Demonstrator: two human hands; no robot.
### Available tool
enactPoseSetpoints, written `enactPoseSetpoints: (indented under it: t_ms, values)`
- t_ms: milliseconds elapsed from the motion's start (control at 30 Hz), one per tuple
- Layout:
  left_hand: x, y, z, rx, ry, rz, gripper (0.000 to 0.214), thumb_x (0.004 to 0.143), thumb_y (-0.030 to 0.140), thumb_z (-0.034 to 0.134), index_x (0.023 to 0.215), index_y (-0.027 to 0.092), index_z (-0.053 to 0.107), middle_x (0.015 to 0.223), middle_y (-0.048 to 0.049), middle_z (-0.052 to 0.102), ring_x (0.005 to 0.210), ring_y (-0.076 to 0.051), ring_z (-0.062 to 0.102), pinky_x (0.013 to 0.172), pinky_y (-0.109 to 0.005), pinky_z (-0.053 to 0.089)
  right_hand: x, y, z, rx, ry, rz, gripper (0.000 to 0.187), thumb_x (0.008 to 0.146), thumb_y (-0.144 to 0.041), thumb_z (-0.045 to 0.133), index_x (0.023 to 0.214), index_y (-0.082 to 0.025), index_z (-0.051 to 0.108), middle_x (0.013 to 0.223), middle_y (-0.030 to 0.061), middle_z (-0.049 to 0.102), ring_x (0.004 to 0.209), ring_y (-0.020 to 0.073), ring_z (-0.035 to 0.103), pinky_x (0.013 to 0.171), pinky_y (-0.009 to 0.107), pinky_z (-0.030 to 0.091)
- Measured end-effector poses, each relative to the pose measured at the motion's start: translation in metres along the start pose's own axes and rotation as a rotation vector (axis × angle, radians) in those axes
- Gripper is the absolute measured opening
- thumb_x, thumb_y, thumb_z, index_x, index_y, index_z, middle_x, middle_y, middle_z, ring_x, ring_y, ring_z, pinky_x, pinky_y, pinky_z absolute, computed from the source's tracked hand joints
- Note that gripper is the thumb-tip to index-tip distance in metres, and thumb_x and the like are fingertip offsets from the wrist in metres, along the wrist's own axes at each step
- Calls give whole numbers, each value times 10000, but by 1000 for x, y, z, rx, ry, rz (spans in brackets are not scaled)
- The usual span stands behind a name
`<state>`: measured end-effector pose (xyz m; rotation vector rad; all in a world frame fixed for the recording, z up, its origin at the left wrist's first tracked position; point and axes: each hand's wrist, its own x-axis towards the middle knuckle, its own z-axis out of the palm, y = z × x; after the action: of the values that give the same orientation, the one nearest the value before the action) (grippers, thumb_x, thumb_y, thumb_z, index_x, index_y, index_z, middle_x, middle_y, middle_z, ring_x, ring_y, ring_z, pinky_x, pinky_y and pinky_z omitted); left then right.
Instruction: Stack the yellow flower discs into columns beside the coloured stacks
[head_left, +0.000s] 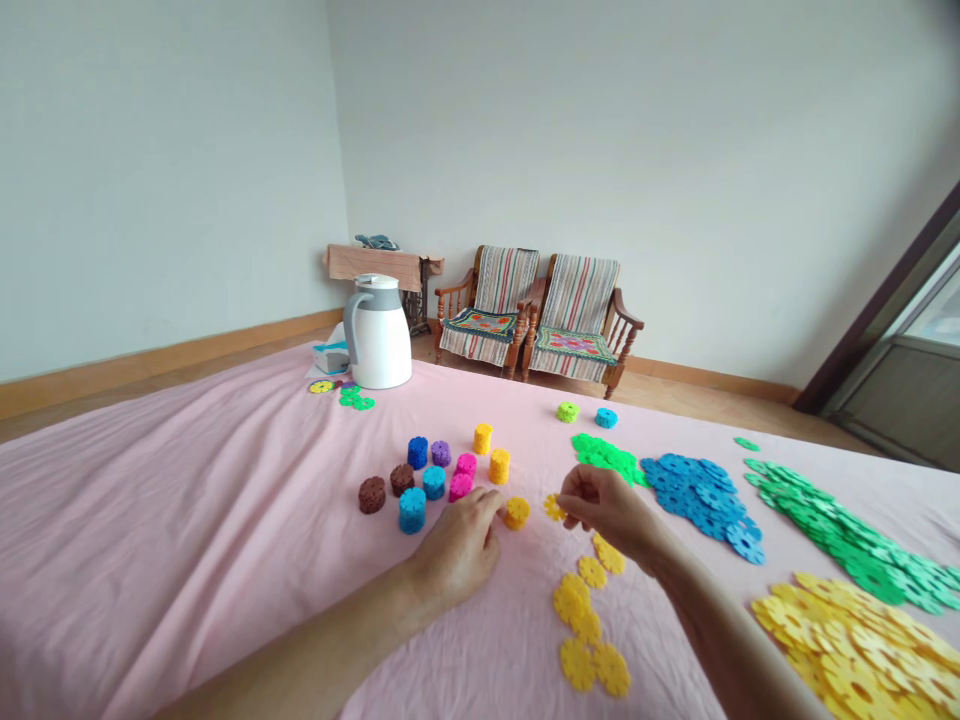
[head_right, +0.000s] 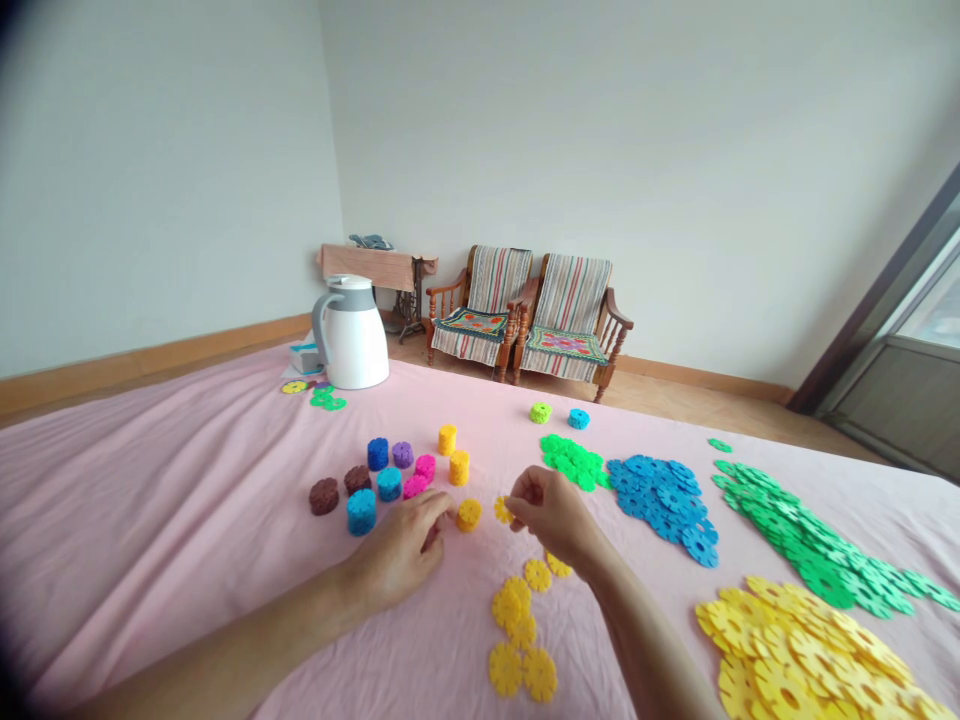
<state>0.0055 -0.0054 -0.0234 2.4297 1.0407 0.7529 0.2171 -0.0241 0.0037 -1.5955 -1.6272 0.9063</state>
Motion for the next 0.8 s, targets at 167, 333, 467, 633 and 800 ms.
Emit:
enactPoseSetpoints:
  t_ms: [167, 333, 467, 633, 800]
  values:
    - [0, 4, -3, -24, -8, 6, 341, 635, -40, 391, 844, 185, 538, 792, -18, 564, 829, -173, 550, 724, -264, 415, 7, -7, 31, 326, 43, 73, 132, 663, -276, 588, 651, -162, 522, 548, -16, 570, 521, 97, 517, 498, 209, 356]
    - [0, 6, -6, -42, -14, 25, 337, 636, -37, 394, 841, 184, 543, 804, -23, 565, 848, -178, 548, 718, -261, 417, 10, -10, 45, 345, 129, 118, 133, 632, -261, 617, 589, -154, 552, 492, -41, 495, 473, 80, 447, 466, 208, 308]
    - [0, 5, -6, -37, -22, 15, 340, 632, -36, 396, 847, 183, 544, 829, -29, 578, 849, -179, 552, 713, -261, 421, 15, -4, 50, 341, 141, 151, 125, 647, -250, 604, 589, -155, 547, 461, -47, 478, 425, 73, 421, 427, 200, 280]
    - [0, 4, -4, -27, -22, 9, 334, 650, -23, 400, 867, 182, 550, 883, -42, 592, 881, -186, 553, 734, -271, 428, 18, 4, 53, 294, 152, 163, 94, 661, -221, 580, 606, -152, 548, 461, -47, 480, 408, 72, 422, 408, 193, 290]
    - [0, 5, -5, -29, -24, 3, 334, 644, -27, 397, 854, 190, 540, 841, -26, 584, 863, -176, 552, 739, -267, 428, 17, 3, 47, 211, 165, 151, 57, 681, -186, 538, 649, -145, 563, 531, -19, 541, 443, 82, 472, 421, 194, 319]
